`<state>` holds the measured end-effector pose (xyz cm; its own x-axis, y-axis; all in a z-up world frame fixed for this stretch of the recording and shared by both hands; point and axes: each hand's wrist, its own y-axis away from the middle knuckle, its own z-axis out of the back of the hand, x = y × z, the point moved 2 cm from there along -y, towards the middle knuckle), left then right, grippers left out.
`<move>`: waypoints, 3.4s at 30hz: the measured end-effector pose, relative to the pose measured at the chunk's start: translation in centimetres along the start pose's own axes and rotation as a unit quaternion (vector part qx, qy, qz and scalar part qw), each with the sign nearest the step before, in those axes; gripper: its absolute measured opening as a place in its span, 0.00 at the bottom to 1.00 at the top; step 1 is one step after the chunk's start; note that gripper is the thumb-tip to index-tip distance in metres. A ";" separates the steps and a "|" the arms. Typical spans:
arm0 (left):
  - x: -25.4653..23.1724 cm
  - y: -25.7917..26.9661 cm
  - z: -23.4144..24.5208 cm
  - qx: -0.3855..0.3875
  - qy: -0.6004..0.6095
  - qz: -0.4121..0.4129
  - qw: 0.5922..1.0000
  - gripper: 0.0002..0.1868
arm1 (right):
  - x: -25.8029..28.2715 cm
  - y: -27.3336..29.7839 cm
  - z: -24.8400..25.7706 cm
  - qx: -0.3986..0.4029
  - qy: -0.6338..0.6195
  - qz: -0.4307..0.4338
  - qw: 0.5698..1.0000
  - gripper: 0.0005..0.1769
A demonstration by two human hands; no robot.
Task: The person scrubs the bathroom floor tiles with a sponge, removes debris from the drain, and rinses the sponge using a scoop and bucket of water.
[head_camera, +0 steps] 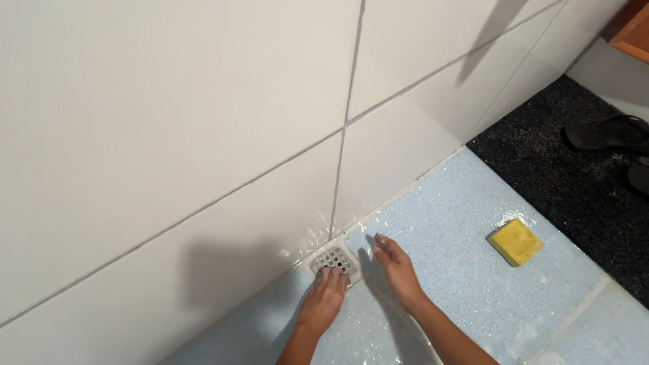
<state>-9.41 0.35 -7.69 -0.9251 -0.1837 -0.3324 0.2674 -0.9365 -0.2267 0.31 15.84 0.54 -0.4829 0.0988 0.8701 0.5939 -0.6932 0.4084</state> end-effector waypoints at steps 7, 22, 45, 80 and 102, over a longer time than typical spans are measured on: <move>0.1 -1.0 -0.3 -0.110 0.236 0.160 0.952 0.14 | -0.3 0.0 1.7 0.032 -0.199 -0.016 0.979 0.31; -16.7 -19.8 8.8 -0.045 0.246 -0.037 0.967 0.07 | -1.5 -3.7 19.2 0.055 -0.372 -0.086 0.923 0.14; -58.3 -36.9 13.2 0.147 0.595 -0.162 0.774 0.09 | 6.9 18.5 61.7 -0.215 -0.308 -0.091 0.922 0.17; -81.4 -49.5 -5.1 0.462 0.703 0.015 0.540 0.23 | -0.7 28.9 100.1 -0.521 -0.411 0.248 0.706 0.09; -79.8 -48.5 -4.9 0.535 0.609 0.004 0.586 0.20 | -4.4 28.9 106.6 -0.601 0.021 0.012 0.799 0.33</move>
<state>52.76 61.95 25.30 0.1271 -0.4500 -0.8839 -0.6546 -0.7076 0.2661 88.17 71.49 37.92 -0.5175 0.0679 0.8530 -0.4315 -0.8815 -0.1916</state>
